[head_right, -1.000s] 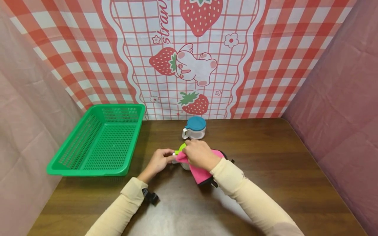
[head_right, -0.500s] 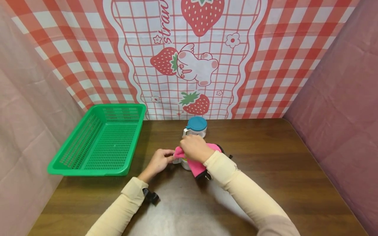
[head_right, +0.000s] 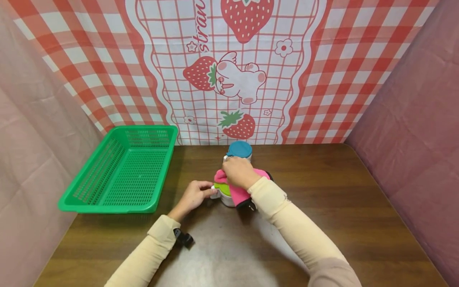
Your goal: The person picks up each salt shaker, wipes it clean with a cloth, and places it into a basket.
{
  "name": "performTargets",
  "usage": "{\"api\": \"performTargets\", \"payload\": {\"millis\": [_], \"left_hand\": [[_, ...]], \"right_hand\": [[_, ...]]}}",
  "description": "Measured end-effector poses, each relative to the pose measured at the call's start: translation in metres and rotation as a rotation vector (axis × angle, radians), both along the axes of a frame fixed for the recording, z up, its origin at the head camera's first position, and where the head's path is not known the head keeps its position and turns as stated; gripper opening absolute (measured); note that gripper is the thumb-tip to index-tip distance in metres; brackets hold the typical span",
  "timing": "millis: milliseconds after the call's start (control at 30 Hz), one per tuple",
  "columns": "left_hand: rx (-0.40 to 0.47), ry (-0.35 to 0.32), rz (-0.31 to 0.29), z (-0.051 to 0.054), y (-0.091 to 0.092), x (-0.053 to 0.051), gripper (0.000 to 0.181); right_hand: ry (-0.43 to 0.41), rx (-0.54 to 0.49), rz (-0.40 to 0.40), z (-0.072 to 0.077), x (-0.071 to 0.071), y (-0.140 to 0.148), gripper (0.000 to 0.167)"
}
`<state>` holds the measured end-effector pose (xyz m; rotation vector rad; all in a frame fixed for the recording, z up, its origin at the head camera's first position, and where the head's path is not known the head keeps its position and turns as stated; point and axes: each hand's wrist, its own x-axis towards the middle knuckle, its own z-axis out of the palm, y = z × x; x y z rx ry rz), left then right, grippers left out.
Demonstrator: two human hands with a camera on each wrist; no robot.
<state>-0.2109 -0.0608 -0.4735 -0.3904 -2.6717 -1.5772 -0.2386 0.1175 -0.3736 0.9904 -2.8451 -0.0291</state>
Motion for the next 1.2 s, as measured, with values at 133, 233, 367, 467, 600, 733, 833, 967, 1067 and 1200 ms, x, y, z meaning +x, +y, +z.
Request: {"api": "performTargets", "payload": {"millis": [133,233,367,467,600,733,833,967,1067,1200], "left_hand": [[0.003,0.004,0.016,0.001,0.001,0.001,0.018],[0.008,-0.001,0.025,0.002,0.002,0.002,0.019],[0.006,-0.007,0.034,0.002,0.003,0.003,0.020],[0.007,-0.011,0.036,0.002,0.003,0.003,0.020],[0.001,-0.012,0.031,0.001,0.003,0.003,0.021],[-0.009,-0.024,0.031,0.001,0.003,0.003,0.022],[-0.006,-0.031,0.033,0.000,0.003,0.003,0.022],[-0.003,-0.029,0.033,-0.001,0.004,0.002,0.021],[0.002,-0.031,0.036,-0.001,0.004,0.002,0.020],[0.003,-0.028,0.032,-0.001,0.004,0.003,0.021]], "right_hand": [[0.007,-0.036,-0.006,-0.006,-0.005,0.010,0.013],[0.021,-0.051,-0.004,-0.007,-0.006,0.016,0.011],[-0.011,-0.054,-0.036,-0.002,-0.003,0.023,0.005],[-0.035,-0.061,-0.058,0.000,-0.002,0.029,0.008],[-0.043,-0.078,-0.060,-0.001,0.000,0.037,0.014],[-0.038,-0.095,-0.052,-0.004,0.003,0.042,0.014],[-0.040,-0.104,-0.053,-0.004,0.006,0.044,0.010],[-0.045,-0.111,-0.056,-0.004,0.009,0.048,0.010],[-0.043,-0.119,-0.052,-0.005,0.011,0.052,0.016],[-0.059,-0.142,-0.053,-0.006,0.014,0.058,0.018]]}}
